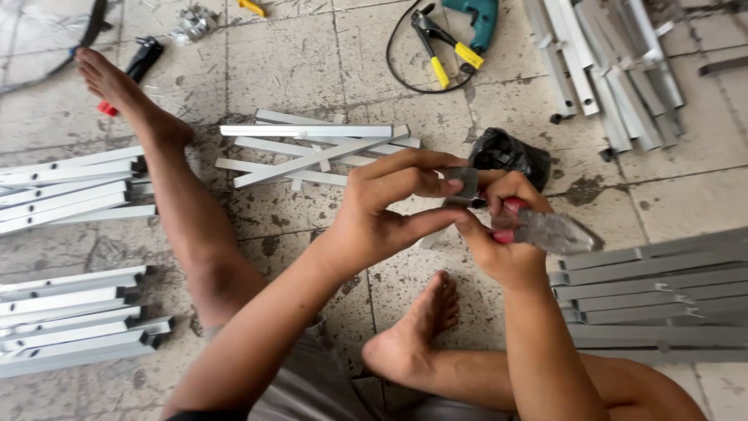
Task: Removing plastic end caps from aluminum extrusions using pliers
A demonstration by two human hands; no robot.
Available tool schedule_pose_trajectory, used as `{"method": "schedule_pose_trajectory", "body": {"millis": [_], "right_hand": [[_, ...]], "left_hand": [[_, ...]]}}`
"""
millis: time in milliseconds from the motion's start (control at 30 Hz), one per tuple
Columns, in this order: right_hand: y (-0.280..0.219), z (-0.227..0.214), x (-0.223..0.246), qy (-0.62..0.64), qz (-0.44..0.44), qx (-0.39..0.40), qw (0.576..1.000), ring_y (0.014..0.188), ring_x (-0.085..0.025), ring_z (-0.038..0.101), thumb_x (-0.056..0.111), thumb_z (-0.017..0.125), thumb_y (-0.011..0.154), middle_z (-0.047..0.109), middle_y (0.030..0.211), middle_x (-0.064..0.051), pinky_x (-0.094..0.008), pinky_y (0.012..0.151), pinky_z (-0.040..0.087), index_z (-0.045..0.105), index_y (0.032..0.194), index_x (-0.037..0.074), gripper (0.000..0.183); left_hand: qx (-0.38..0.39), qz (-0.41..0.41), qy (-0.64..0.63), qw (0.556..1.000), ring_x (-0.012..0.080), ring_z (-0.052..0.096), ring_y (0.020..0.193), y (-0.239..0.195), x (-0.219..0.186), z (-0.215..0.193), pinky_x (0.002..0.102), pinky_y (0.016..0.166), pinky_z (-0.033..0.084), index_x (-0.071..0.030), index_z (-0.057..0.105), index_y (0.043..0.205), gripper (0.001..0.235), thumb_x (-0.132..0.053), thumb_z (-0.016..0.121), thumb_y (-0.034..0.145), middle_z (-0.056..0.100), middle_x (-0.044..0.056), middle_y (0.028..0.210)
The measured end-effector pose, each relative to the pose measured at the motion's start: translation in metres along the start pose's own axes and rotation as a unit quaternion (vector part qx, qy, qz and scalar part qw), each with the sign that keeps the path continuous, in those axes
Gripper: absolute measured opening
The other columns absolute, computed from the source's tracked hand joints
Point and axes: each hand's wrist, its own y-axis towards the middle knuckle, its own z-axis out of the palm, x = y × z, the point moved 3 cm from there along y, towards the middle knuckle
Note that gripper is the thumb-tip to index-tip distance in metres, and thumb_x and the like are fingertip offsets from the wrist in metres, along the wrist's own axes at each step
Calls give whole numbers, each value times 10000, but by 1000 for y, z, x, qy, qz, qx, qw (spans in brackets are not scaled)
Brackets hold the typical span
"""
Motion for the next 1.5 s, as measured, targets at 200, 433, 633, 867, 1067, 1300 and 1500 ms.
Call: {"method": "schedule_pose_trajectory", "body": {"millis": [200, 433, 633, 867, 1067, 1300, 1500], "right_hand": [[30, -45, 47, -317, 98, 192, 924, 597, -152, 528, 166, 799, 851, 580, 679, -17, -321, 598, 428, 584, 916, 93, 235], [47, -75, 97, -505, 238, 252, 791, 529, -181, 539, 79, 662, 826, 543, 607, -34, -319, 551, 442, 503, 769, 90, 169], [56, -93, 120, -502, 131, 221, 826, 579, -82, 533, 29, 571, 764, 551, 741, 22, -200, 484, 486, 508, 861, 132, 155], [75, -94, 131, -651, 228, 294, 661, 540, -149, 565, 142, 683, 764, 625, 612, -1, -299, 535, 479, 631, 792, 104, 71], [52, -77, 133, -760, 186, 383, 491, 513, -40, 602, 292, 627, 859, 626, 614, 143, -222, 447, 553, 624, 889, 283, 32], [53, -96, 112, -707, 293, 335, 550, 614, -188, 655, 380, 692, 715, 681, 640, 28, -340, 615, 520, 666, 833, 249, 179], [54, -96, 22, -441, 261, 230, 827, 631, -172, 442, 10, 666, 821, 467, 714, -56, -324, 586, 388, 607, 982, 4, 172]], "left_hand": [[-88, -25, -30, 995, 231, 724, 1008, -7, 18, 24, 333, 920, 586, -59, 618, 1091, 278, -240, 750, 924, 708, 96, 1097], [-111, -69, -170, 977, 248, 767, 1048, -19, 19, 49, 356, 1012, 627, -83, 265, 1463, 775, -225, 794, 915, 740, 126, 1099], [-88, -60, -190, 976, 259, 760, 1042, -20, 18, 53, 380, 1033, 624, -74, 236, 1449, 774, -211, 787, 923, 727, 140, 1103], [-66, -40, -195, 978, 275, 762, 1056, -21, 13, 58, 383, 999, 643, -46, 200, 1455, 791, -219, 774, 940, 746, 151, 1095], [-71, -5, -219, 973, 299, 797, 939, -19, 20, 56, 349, 889, 726, -68, 155, 1479, 804, -109, 791, 988, 756, 183, 1056], [-56, -23, -164, 985, 289, 827, 937, -26, 38, 51, 321, 898, 780, -23, 163, 1493, 886, -69, 876, 969, 572, 208, 1381], [-196, -133, -138, 962, 293, 774, 1010, -85, 60, -51, 349, 984, 698, -169, 270, 1518, 835, 182, 820, 997, 721, 159, 1100]]}}
